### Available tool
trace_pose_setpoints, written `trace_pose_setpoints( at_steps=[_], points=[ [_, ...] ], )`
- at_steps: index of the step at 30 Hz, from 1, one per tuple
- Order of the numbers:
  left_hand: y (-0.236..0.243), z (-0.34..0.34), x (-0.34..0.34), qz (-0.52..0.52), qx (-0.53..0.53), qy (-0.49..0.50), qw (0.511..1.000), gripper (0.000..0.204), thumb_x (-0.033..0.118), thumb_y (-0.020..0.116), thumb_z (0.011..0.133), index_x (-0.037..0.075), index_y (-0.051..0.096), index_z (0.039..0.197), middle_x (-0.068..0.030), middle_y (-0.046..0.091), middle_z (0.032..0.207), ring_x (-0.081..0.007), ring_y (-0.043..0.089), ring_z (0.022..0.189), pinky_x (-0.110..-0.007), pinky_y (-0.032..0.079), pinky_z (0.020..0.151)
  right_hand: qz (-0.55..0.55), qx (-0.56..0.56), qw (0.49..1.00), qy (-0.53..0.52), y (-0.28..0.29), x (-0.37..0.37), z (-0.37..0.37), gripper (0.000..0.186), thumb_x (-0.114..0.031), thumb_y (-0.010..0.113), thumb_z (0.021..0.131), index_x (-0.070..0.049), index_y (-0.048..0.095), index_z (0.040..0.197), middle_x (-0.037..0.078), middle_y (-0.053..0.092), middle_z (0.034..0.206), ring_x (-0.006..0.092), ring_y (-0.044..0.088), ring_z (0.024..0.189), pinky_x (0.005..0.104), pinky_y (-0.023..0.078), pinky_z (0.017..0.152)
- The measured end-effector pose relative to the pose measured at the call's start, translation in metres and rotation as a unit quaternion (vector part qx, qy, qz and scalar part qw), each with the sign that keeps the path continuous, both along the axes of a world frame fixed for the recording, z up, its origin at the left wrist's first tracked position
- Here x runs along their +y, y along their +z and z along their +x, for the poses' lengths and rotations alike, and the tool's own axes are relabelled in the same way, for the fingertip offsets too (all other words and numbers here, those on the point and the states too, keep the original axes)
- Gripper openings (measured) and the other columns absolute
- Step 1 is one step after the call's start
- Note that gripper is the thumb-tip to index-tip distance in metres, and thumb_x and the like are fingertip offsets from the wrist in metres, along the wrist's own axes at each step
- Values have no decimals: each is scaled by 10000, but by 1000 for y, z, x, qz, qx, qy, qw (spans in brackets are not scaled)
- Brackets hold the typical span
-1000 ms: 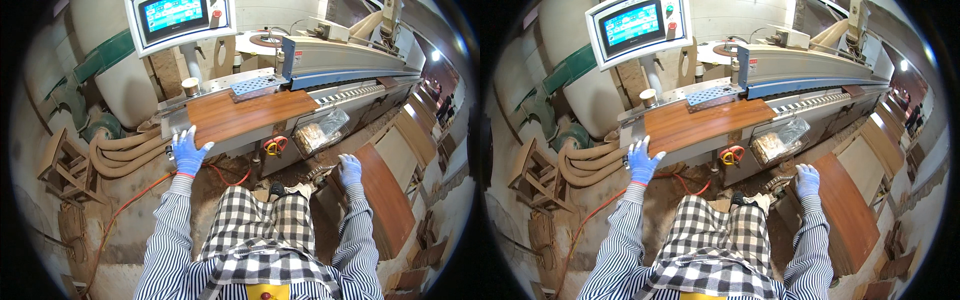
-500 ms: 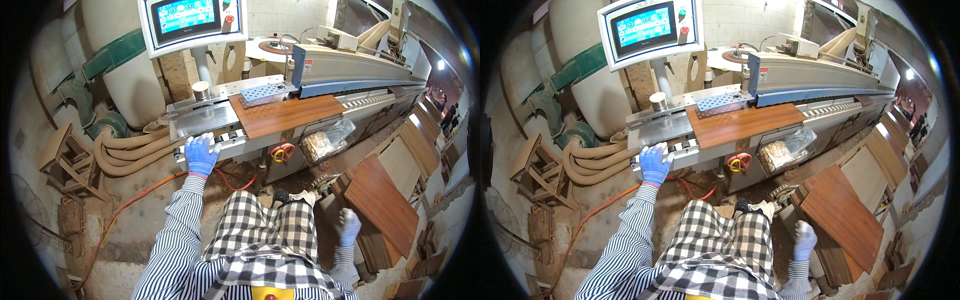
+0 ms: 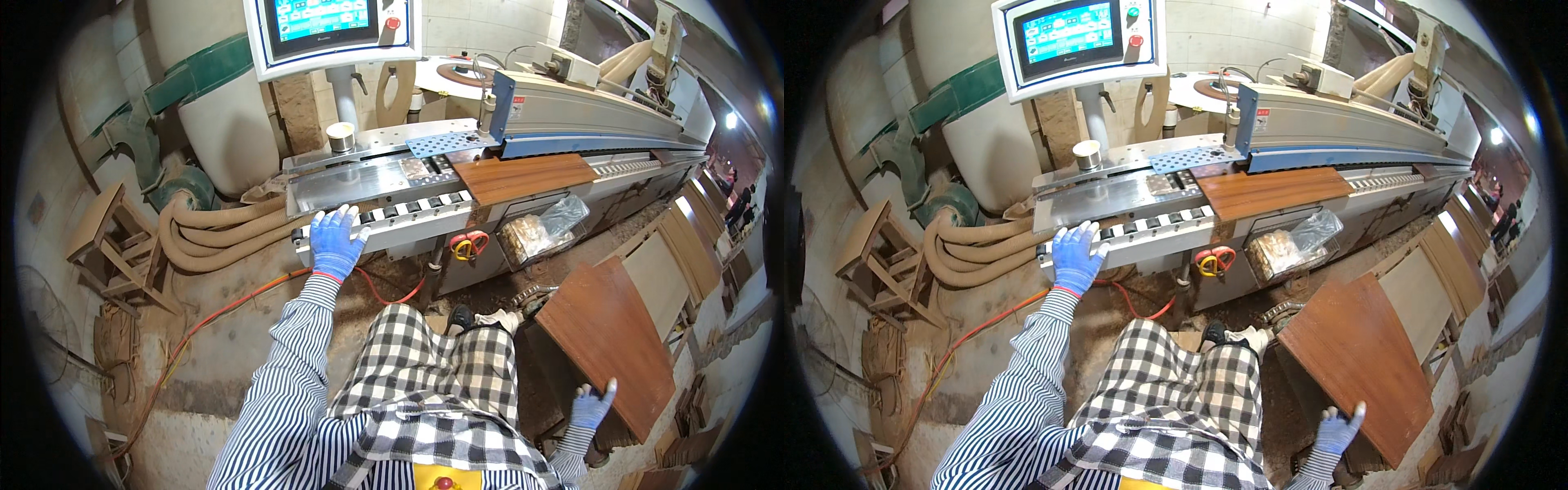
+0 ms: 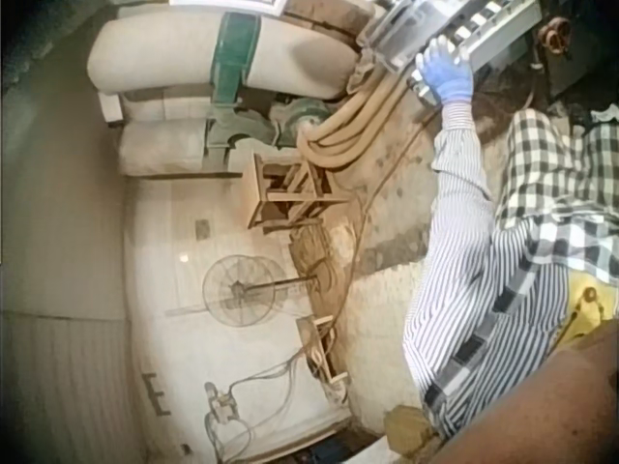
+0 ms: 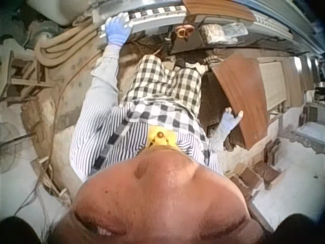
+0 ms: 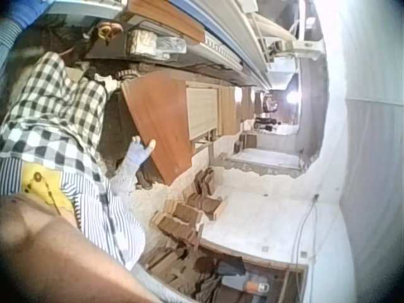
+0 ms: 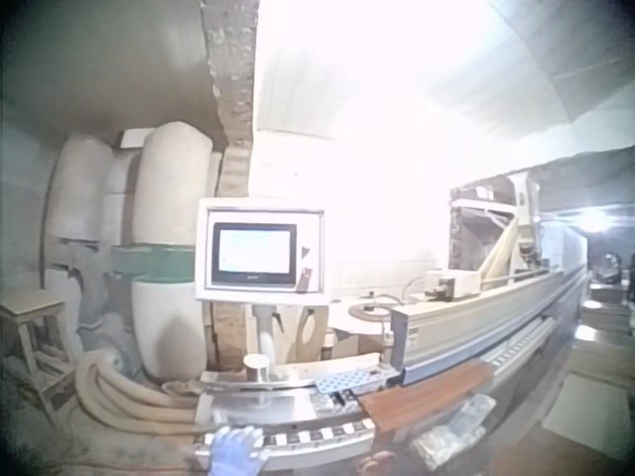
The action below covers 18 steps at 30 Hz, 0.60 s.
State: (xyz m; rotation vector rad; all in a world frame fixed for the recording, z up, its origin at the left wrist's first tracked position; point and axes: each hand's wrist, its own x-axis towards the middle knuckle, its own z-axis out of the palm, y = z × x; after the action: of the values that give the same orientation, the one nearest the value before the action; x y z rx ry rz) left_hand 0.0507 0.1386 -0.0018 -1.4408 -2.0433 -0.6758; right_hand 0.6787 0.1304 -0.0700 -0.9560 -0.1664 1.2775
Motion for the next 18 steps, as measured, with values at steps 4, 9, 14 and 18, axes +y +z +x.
trace_pose_setpoints(
  at_steps=[4,9,14,18],
  points=[
    [0,-2,-7,-30,12,-8,999,592,461,616,859,103,534,1324,-127,565,1304,-260,485,1239,-453,225,1138,3,-60,994,-92,-10,-7,47,456,-395,767,780,-73,585,1047,35,592,816,152,488,590,273,402,545],
    [9,31,-35,-37,-74,-79,993,708,525,595,862,77,447,1389,-158,486,1384,-319,406,1314,-468,196,1155,50,-55,997,-10,-5,-20,14,225,-278,694,865,-83,616,946,9,598,710,135,501,552,295,429,550],
    [32,97,-73,-58,-91,-234,966,836,585,652,799,48,429,1399,-212,411,1430,-368,367,1344,-469,266,1130,137,-35,974,175,19,3,-76,226,-213,635,909,-74,600,1084,34,666,814,130,588,598,325,489,579],
    [42,119,-96,-65,-64,-258,962,832,625,644,779,78,459,1379,-207,413,1411,-402,354,1326,-517,249,1122,133,-18,938,320,60,23,-172,197,-186,608,914,-99,594,1090,15,659,876,123,593,622,331,517,595]
  ],
)
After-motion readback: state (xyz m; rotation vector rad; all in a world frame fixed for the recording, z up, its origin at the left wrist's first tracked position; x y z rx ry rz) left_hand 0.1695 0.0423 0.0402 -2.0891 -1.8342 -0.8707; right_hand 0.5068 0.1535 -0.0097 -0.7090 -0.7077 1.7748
